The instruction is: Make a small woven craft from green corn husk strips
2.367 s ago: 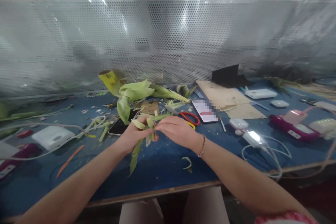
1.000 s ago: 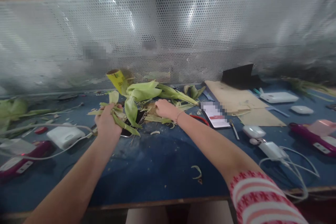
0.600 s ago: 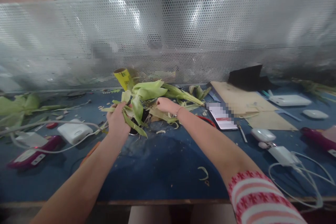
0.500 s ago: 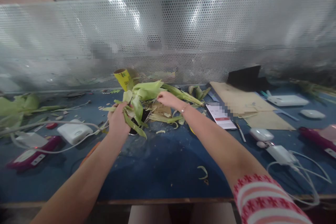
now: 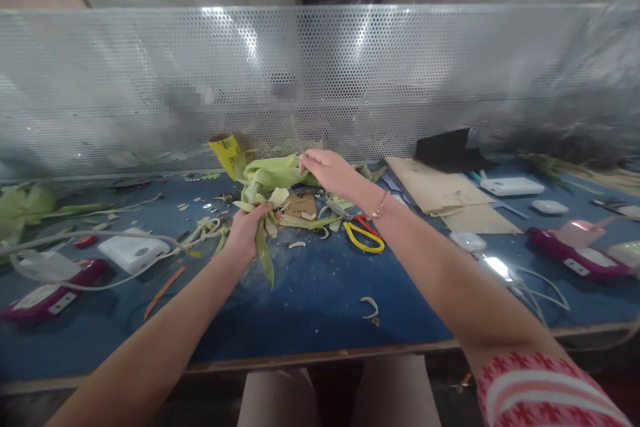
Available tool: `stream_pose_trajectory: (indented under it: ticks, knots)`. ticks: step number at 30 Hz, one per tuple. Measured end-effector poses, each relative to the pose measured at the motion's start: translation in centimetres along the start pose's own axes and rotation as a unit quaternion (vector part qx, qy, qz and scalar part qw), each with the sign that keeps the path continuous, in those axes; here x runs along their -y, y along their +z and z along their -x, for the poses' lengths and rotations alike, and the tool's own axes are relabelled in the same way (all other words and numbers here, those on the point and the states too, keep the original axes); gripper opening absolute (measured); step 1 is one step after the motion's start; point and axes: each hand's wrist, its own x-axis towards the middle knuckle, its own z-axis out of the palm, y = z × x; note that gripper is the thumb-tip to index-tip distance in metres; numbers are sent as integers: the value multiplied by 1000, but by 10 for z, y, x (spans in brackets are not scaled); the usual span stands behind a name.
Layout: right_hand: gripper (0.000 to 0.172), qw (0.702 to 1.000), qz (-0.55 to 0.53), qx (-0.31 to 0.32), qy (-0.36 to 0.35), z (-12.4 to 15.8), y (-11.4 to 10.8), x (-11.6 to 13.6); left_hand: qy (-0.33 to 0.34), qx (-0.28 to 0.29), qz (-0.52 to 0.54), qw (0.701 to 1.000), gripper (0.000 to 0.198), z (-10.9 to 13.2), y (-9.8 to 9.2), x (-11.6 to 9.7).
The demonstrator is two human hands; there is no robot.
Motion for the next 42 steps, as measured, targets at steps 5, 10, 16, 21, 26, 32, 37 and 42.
stream_pose_trajectory:
  ticks: [5,10,16,21,26,32,37,42]
  knots:
    - [33,984,66,110,-123,49,14,14,-7,67,-88,994,16,13,6,10]
    - [26,936,186,190,-229,78,32,30,46,91,-123,987,13,24,11,12]
    - [28,910,188,210,-304,78,43,23,68,150,-133,977,13,28,12,15]
    - [27,955,111,109,-251,64,37,12,25,165,-81,983,17,29,13,20]
    - [18,998,-30,28,-56,49,33,3,-79,175,12,981,25,32,17,16]
    - [18,971,-218,-25,96,42,46,-16,-133,175,69,973,29,28,13,17]
    - [22,968,-237,1,79,46,49,-29,-129,191,21,973,28,28,15,17]
    - [20,964,-254,-5,77,50,50,-32,-134,179,1,975,31,34,21,15]
